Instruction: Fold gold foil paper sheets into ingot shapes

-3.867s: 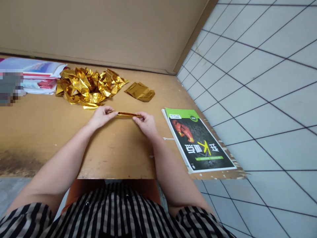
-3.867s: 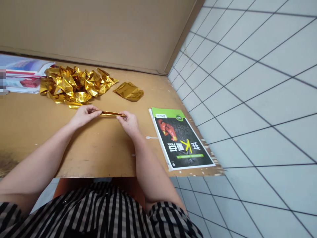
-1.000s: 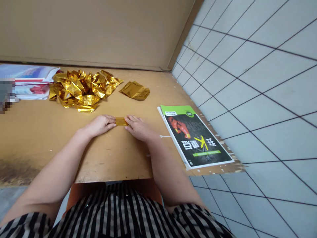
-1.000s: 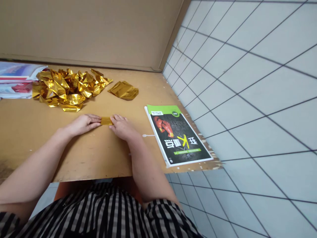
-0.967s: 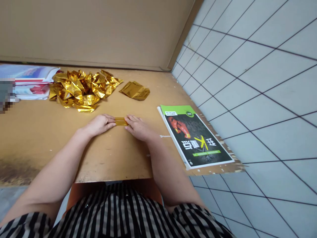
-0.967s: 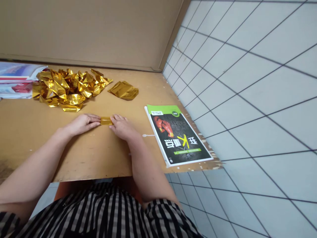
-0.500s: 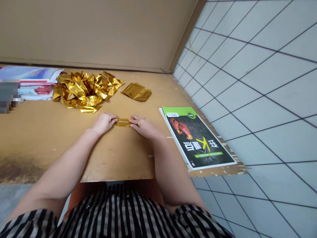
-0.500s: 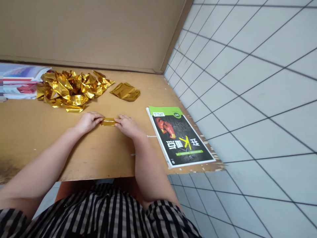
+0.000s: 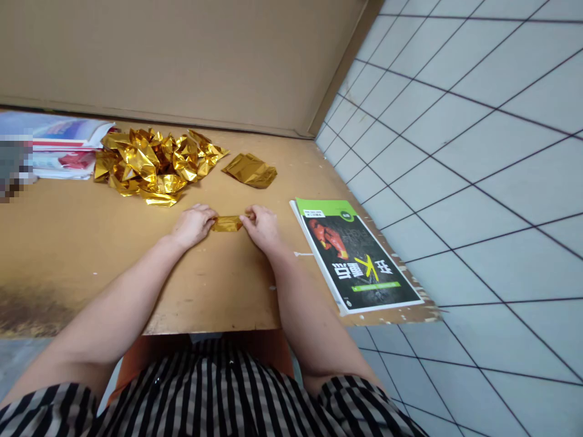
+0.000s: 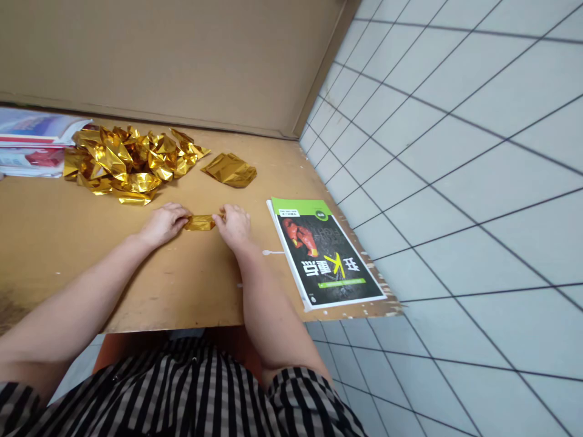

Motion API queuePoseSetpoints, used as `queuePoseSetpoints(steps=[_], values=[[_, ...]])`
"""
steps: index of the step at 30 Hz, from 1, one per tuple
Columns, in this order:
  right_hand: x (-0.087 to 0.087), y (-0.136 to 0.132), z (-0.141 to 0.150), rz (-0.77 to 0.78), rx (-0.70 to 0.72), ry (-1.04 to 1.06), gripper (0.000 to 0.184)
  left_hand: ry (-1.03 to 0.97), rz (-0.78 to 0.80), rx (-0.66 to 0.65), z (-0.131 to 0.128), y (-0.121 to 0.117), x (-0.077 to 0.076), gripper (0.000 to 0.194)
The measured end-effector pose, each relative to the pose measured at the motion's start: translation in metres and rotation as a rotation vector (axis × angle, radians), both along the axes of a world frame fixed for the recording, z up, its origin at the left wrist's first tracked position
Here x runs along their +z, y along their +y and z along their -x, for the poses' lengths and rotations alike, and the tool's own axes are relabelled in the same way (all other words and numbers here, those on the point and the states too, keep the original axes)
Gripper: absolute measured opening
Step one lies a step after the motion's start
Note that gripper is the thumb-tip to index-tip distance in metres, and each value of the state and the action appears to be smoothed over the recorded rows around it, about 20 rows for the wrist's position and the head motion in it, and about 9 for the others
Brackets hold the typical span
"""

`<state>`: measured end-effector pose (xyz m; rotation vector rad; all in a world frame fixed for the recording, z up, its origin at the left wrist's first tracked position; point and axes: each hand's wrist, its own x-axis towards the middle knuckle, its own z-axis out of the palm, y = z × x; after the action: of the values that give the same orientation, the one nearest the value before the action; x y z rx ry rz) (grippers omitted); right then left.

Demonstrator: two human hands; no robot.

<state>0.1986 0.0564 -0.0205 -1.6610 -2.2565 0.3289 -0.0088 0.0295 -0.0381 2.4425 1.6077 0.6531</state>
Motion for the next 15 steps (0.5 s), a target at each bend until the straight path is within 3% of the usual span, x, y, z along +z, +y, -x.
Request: queuePoseSetpoints(steps=[4,15], values=[[-0.0006,0.0005,0.0042,0.017,-0.033,0.000,0.029,-0.006,-0.005,0.007,0.0002,-0.0001,-0.0019,0.026],[0.0033,-0.0011,0.0043,0.095,-0.040,0.001,0.009,-0.038,-0.006,0.080,0.0081,0.0030,-0.0072,0.017]])
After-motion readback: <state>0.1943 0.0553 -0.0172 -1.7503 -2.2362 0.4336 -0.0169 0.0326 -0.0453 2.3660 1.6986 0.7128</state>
